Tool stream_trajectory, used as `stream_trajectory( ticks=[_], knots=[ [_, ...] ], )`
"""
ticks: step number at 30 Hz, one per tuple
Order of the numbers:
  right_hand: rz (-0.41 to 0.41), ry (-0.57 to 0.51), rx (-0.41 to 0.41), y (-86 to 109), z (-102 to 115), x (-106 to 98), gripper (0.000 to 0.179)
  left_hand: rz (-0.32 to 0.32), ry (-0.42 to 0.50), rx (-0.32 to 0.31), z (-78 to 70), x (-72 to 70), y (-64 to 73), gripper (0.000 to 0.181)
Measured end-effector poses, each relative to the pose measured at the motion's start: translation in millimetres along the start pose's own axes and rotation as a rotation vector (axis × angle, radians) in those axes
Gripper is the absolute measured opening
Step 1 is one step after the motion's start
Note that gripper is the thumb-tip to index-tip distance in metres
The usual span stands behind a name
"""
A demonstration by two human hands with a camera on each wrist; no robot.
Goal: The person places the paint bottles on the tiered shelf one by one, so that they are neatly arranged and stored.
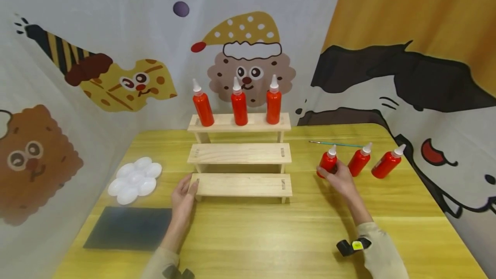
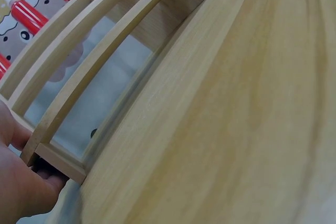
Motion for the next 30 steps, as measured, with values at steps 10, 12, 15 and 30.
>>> stream_trajectory(
  ticks=[10,12,15,30],
  knots=[
    [-0.019,-0.05,-0.046,1.0,-4,-1,0.054,-0.002,-0.009,-0.001,-0.2,0.2,1.3,0.043],
    [-0.021,-0.05,-0.042,2.1,-1,-3,0.055,-0.005,-0.01,-0.005,-0.1,0.3,1.7,0.043],
    [-0.042,-0.043,-0.051,1.6,5,-7,0.055,-0.011,-0.01,-0.011,0.2,0.3,1.9,0.043],
    [-0.067,-0.042,-0.105,-3.1,63,-27,0.065,0.004,-0.015,-0.002,-0.9,0.1,2.5,0.044]
  ],
)
Point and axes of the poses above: each hand's wrist, its own y-axis away from the middle knuckle, its own x-axis out of the palm, z = x × y, the point moved 3 cm from there along -y, towards the middle knuckle, and after that the axes turned 11 degrees about -z, right-handed, at the moved point
